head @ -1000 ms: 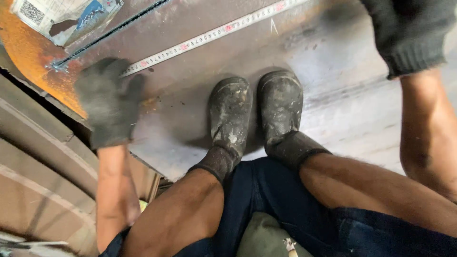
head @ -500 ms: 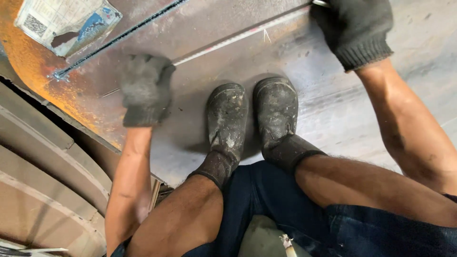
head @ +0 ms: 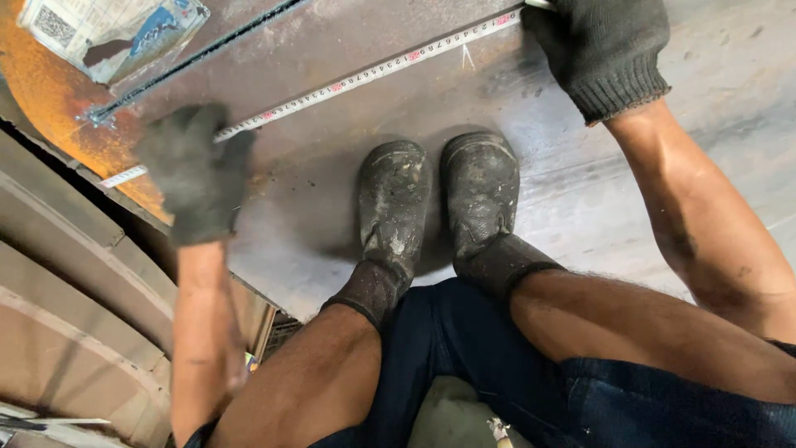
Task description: The person measures a large steel plate with a tape measure and marks measurement points on its surface with a pencil, repositioning the tape along the plate to mark successive locations.
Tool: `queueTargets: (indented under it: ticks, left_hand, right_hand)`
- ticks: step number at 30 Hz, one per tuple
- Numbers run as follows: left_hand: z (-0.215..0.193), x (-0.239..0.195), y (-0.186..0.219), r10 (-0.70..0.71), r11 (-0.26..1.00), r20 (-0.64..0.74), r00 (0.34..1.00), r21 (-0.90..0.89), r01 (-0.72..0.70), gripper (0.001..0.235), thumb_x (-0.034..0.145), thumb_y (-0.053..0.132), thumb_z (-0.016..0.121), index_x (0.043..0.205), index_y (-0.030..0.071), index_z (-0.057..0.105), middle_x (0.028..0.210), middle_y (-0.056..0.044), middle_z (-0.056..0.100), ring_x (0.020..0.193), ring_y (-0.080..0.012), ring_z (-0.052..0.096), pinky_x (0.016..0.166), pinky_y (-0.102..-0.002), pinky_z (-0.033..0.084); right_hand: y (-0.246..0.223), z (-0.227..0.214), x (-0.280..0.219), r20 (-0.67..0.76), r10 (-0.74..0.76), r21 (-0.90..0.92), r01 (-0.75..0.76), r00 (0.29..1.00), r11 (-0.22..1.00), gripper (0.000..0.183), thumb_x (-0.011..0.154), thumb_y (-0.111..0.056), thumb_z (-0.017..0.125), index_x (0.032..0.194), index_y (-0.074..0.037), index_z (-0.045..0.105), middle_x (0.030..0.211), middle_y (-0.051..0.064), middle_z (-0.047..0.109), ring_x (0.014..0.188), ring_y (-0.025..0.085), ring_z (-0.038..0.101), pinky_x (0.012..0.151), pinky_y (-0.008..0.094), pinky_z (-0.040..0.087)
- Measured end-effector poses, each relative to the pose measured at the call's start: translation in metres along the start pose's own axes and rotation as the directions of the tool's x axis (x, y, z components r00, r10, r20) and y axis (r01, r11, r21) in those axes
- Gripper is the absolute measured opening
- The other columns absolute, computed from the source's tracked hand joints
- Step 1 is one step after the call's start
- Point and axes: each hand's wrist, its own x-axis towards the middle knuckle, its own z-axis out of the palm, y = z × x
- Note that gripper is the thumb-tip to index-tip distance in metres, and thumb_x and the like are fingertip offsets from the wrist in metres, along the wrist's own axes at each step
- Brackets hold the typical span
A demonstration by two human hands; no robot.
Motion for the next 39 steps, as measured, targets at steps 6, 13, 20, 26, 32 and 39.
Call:
queueTargets:
  ticks: [6, 13, 20, 26, 32, 39]
  left_hand:
    - [0.014, 0.029, 0.036, 0.067, 0.996, -0.004, 0.998, -0.063, -0.067, 0.029, 0.091, 0.025, 0.085, 0.114, 0.011, 0.073, 0.113, -0.010, 0.069, 0.114, -0.0337, 0.059, 0.102, -0.048, 0.042]
    - [0.028, 0.014, 0.010, 0.017, 0.996, 0.066, 0.998, -0.085, -0.012, 0.010, 0.098, 0.022, 0.079, 0.105, 0.015, 0.079, 0.105, -0.008, 0.071, 0.110, -0.0334, 0.062, 0.099, -0.047, 0.043]
    - [0.027, 0.021, 0.007, 0.027, 0.996, 0.053, 0.998, -0.090, -0.022, 0.012, 0.095, 0.026, 0.082, 0.100, 0.015, 0.079, 0.103, -0.006, 0.072, 0.104, -0.0315, 0.063, 0.108, -0.051, 0.040]
    - [0.027, 0.019, 0.001, 0.087, 0.994, 0.056, 0.995, -0.069, -0.083, 0.017, 0.095, 0.031, 0.081, 0.103, 0.016, 0.079, 0.103, -0.006, 0.072, 0.111, -0.0325, 0.063, 0.115, -0.052, 0.035]
    - [0.027, 0.025, 0.004, 0.046, 0.999, 0.140, 0.989, -0.027, -0.042, 0.014, 0.094, 0.029, 0.079, 0.099, 0.016, 0.080, 0.097, -0.006, 0.072, 0.104, -0.0308, 0.063, 0.106, -0.049, 0.038]
    - [0.027, 0.030, 0.004, 0.010, 1.000, 0.152, 0.988, 0.007, -0.011, 0.009, 0.095, 0.026, 0.080, 0.093, 0.017, 0.081, 0.092, -0.006, 0.072, 0.095, -0.0300, 0.063, 0.096, -0.045, 0.042]
  right_hand:
    - [-0.009, -0.004, 0.008, -0.009, -0.067, -0.009, 0.067, 0.998, 0.998, 0.014, 0.108, -0.026, 0.071, 0.110, -0.013, 0.075, 0.090, 0.010, 0.072, 0.081, 0.032, 0.069, 0.064, 0.040, 0.051]
    - [-0.032, 0.004, 0.021, 0.164, 0.008, 0.039, -0.015, 0.986, 0.999, 0.017, 0.112, -0.033, 0.071, 0.112, -0.016, 0.077, 0.087, 0.012, 0.072, 0.076, 0.033, 0.069, 0.063, 0.044, 0.052]
    - [-0.026, 0.006, 0.016, -0.023, -0.109, 0.048, 0.110, 0.994, 0.993, 0.014, 0.104, -0.027, 0.070, 0.112, -0.017, 0.074, 0.095, 0.009, 0.073, 0.088, 0.032, 0.069, 0.072, 0.044, 0.053]
    - [-0.028, 0.003, 0.017, -0.117, -0.169, -0.024, 0.167, 0.979, 0.986, 0.015, 0.103, -0.028, 0.074, 0.110, -0.015, 0.073, 0.092, 0.008, 0.073, 0.085, 0.033, 0.068, 0.071, 0.044, 0.051]
    - [-0.033, -0.001, 0.021, -0.010, -0.111, 0.073, 0.112, 0.994, 0.991, 0.010, 0.105, -0.025, 0.074, 0.109, -0.017, 0.076, 0.095, 0.009, 0.073, 0.081, 0.033, 0.068, 0.070, 0.046, 0.050]
    - [-0.030, 0.005, 0.022, -0.153, -0.147, 0.051, 0.157, 0.977, 0.986, 0.013, 0.098, -0.023, 0.072, 0.107, -0.014, 0.074, 0.097, 0.010, 0.072, 0.088, 0.032, 0.068, 0.073, 0.043, 0.052]
